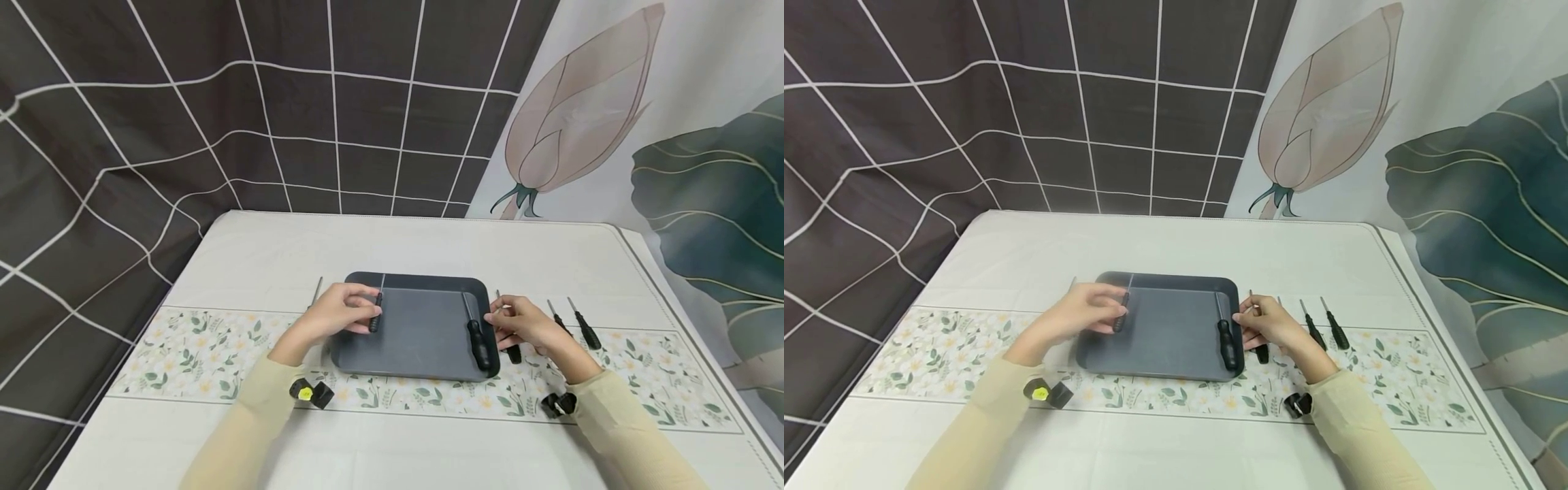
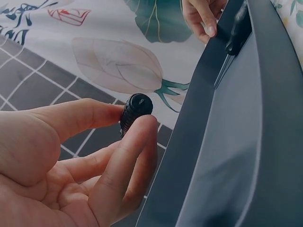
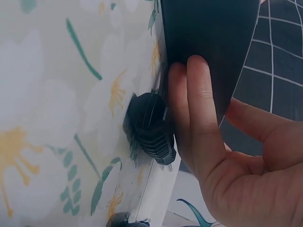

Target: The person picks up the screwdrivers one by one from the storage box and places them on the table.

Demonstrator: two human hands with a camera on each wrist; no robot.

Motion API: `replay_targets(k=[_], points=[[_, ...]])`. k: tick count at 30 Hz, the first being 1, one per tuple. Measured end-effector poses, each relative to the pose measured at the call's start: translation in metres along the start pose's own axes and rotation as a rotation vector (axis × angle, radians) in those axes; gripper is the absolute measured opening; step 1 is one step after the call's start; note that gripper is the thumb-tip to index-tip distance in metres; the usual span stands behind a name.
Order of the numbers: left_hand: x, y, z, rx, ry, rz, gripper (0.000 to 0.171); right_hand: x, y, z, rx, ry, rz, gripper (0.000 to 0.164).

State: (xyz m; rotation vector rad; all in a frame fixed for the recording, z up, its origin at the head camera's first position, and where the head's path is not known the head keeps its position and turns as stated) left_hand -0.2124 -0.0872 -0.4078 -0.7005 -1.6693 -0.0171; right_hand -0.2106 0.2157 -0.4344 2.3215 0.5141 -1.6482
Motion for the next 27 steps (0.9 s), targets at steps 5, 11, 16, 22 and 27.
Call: replay_targets(k=[5,11,16,22,27], points=[[-0.005,-0.008,-0.005,0.006,-0.001,0.010,0.045,0.000,0.001,0.000,0.006,-0.001,-0.015,0.029],[-0.008,-0.015,-0.011,0.006,-0.006,0.013,0.046,0.001,0.002,0.000,0.012,0.000,-0.023,0.030],[-0.010,-0.021,-0.014,0.015,-0.010,0.018,0.047,0.001,0.001,-0.001,0.013,0.003,-0.023,0.030],[-0.014,-0.026,-0.016,0.026,-0.018,0.017,0.047,0.000,0.001,0.000,0.013,0.000,-0.017,0.028],[-0.017,-0.030,-0.017,0.035,-0.032,0.001,0.048,0.000,0.001,0.000,0.014,-0.001,-0.017,0.027]])
Point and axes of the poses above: each hand's wrist, its own z-axis towards the middle knuckle, its own y-axis out of the palm, x = y × z, the point moved 8 cm from there along z, towards the middle knuckle, and after that the axes turned 13 degrees about z, right-handed, at the moved point
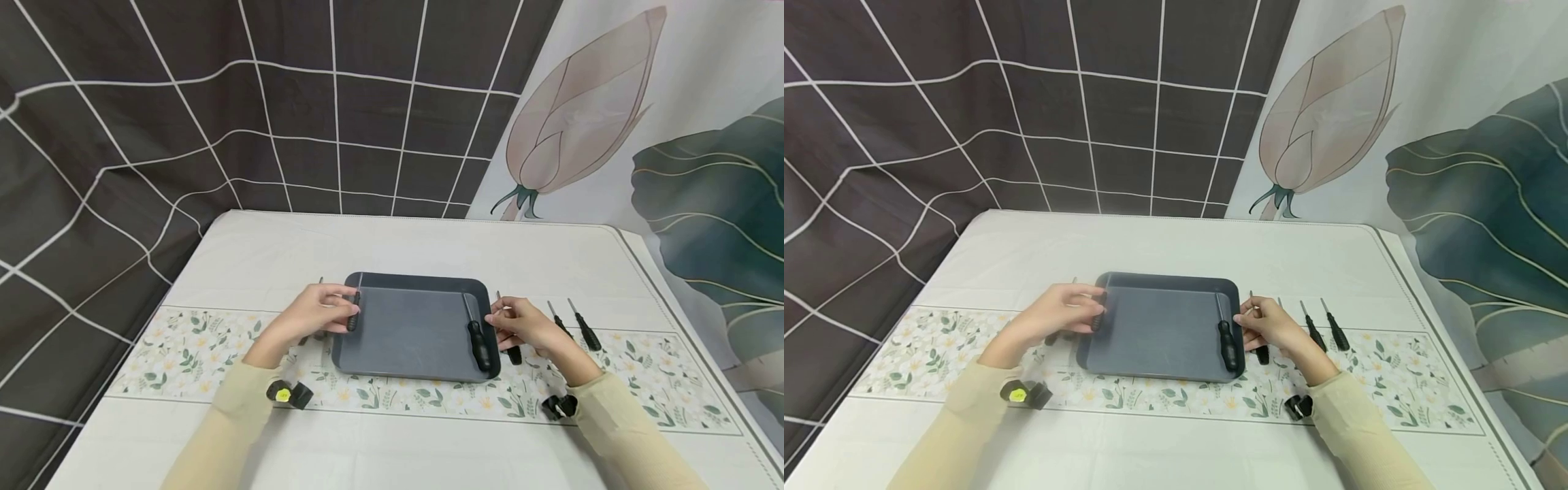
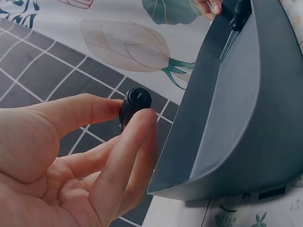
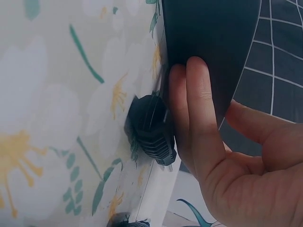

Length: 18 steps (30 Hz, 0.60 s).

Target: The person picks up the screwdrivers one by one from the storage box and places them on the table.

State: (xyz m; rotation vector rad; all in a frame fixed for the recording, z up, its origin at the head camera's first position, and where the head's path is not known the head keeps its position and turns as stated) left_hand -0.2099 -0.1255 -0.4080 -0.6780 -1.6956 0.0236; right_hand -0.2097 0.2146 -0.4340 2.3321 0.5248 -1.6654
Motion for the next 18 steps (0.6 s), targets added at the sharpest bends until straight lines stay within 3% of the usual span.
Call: replay_targets(k=[18], points=[[-0.018,-0.022,-0.007,0.025,-0.015,0.018,0.047,0.001,-0.001,0.001,-0.003,0.002,-0.003,0.025]])
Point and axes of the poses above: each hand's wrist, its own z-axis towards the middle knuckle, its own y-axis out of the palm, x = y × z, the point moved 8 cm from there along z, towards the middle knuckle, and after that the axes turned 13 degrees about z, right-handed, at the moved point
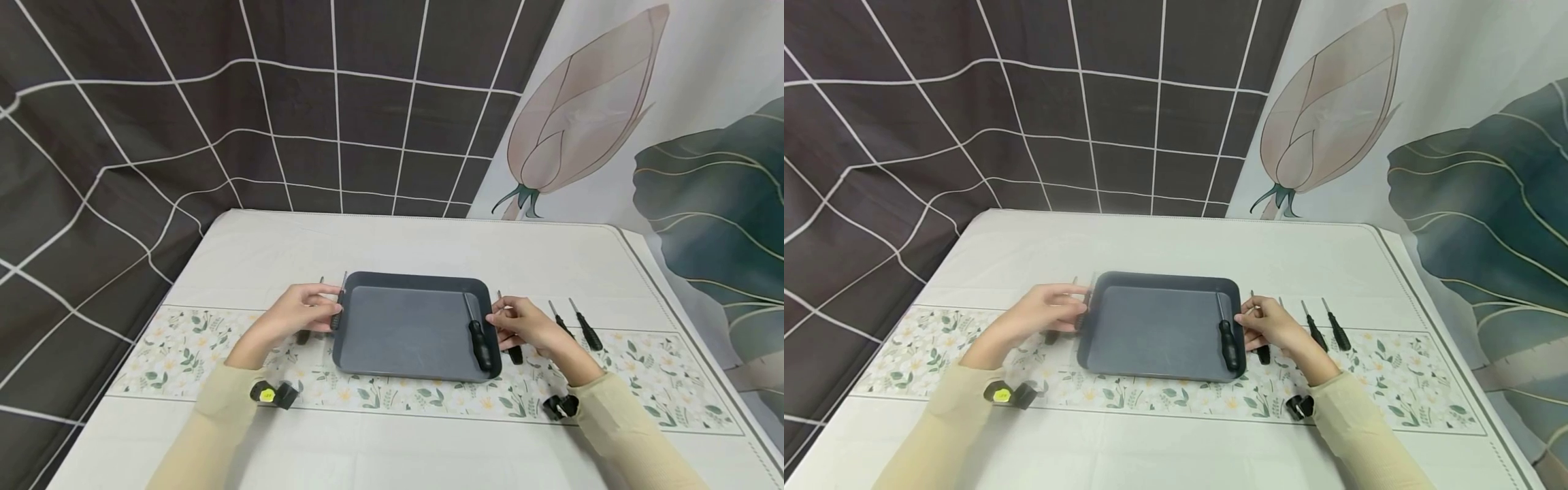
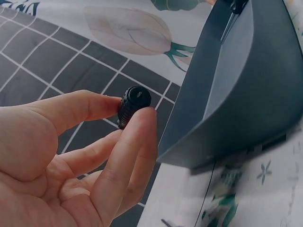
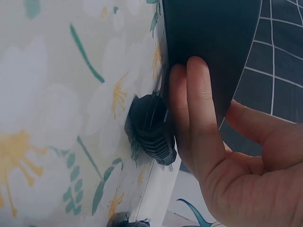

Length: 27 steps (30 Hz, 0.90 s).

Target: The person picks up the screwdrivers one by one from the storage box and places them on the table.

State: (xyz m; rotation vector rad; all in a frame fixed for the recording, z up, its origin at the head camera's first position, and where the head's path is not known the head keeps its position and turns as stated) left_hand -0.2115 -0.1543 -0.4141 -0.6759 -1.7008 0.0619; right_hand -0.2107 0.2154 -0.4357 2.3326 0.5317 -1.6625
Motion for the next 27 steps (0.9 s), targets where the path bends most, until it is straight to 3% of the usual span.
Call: replay_targets(k=[7,20,27], points=[[-0.008,-0.011,-0.003,0.021,-0.038,-0.003,0.049,0.000,-0.001,0.000,0.005,-0.004,-0.012,0.026],[-0.015,-0.032,-0.011,0.048,-0.025,0.036,0.051,-0.001,-0.001,-0.001,0.002,-0.006,-0.009,0.027],[-0.025,-0.041,-0.015,0.057,-0.062,0.058,0.053,-0.001,0.000,0.000,0.002,-0.007,-0.007,0.030]])
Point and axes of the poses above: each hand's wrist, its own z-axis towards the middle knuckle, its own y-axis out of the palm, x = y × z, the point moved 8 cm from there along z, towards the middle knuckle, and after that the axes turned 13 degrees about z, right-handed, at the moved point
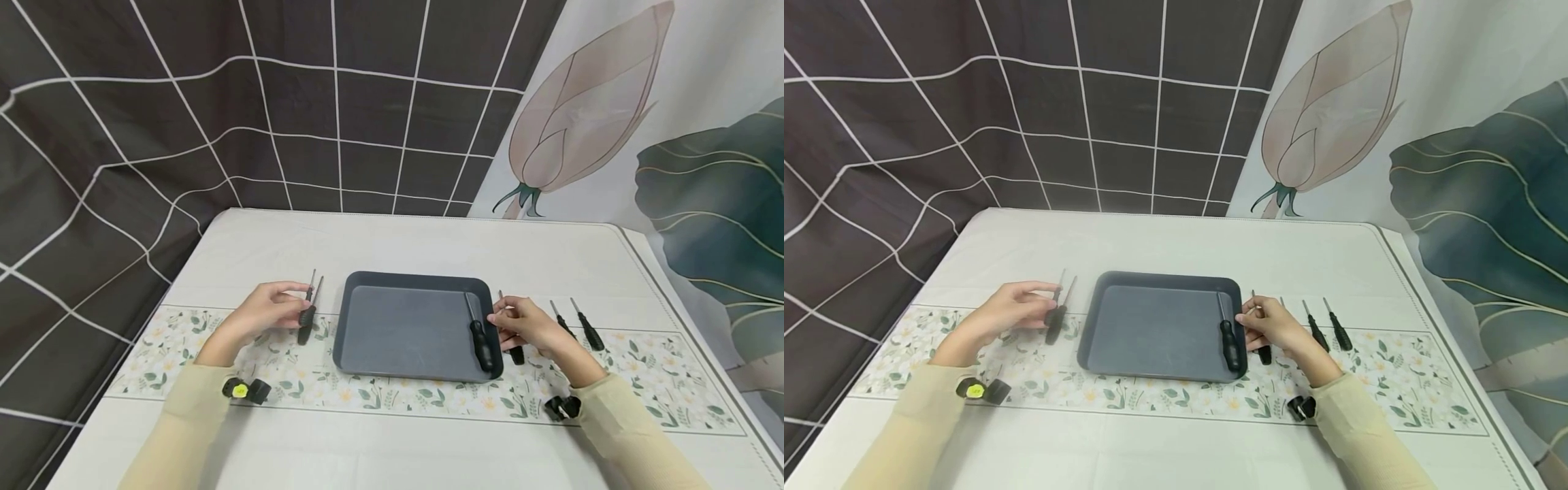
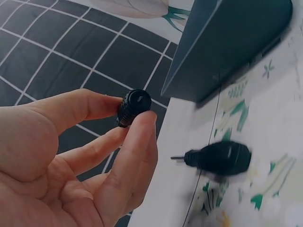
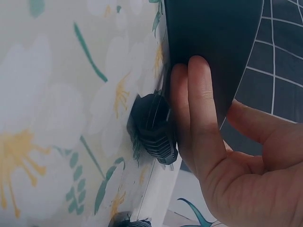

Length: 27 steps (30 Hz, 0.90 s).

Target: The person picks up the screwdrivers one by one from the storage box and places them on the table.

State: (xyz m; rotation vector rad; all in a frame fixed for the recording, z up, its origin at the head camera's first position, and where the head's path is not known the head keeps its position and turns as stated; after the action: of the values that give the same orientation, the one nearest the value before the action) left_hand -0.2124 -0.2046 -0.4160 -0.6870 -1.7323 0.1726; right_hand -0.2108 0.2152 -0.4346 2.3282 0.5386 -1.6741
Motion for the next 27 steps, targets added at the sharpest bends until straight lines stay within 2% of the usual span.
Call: replay_targets(k=[8,17,27], points=[[-0.008,-0.005,-0.004,0.001,-0.023,0.020,0.053,0.001,-0.001,0.000,-0.002,0.003,0.003,0.023],[-0.019,-0.010,-0.002,-0.002,-0.044,0.013,0.052,0.002,-0.001,0.000,-0.001,0.009,0.010,0.025],[-0.023,-0.015,0.002,-0.007,-0.048,0.012,0.053,0.002,0.000,0.000,0.006,0.013,0.022,0.024]])
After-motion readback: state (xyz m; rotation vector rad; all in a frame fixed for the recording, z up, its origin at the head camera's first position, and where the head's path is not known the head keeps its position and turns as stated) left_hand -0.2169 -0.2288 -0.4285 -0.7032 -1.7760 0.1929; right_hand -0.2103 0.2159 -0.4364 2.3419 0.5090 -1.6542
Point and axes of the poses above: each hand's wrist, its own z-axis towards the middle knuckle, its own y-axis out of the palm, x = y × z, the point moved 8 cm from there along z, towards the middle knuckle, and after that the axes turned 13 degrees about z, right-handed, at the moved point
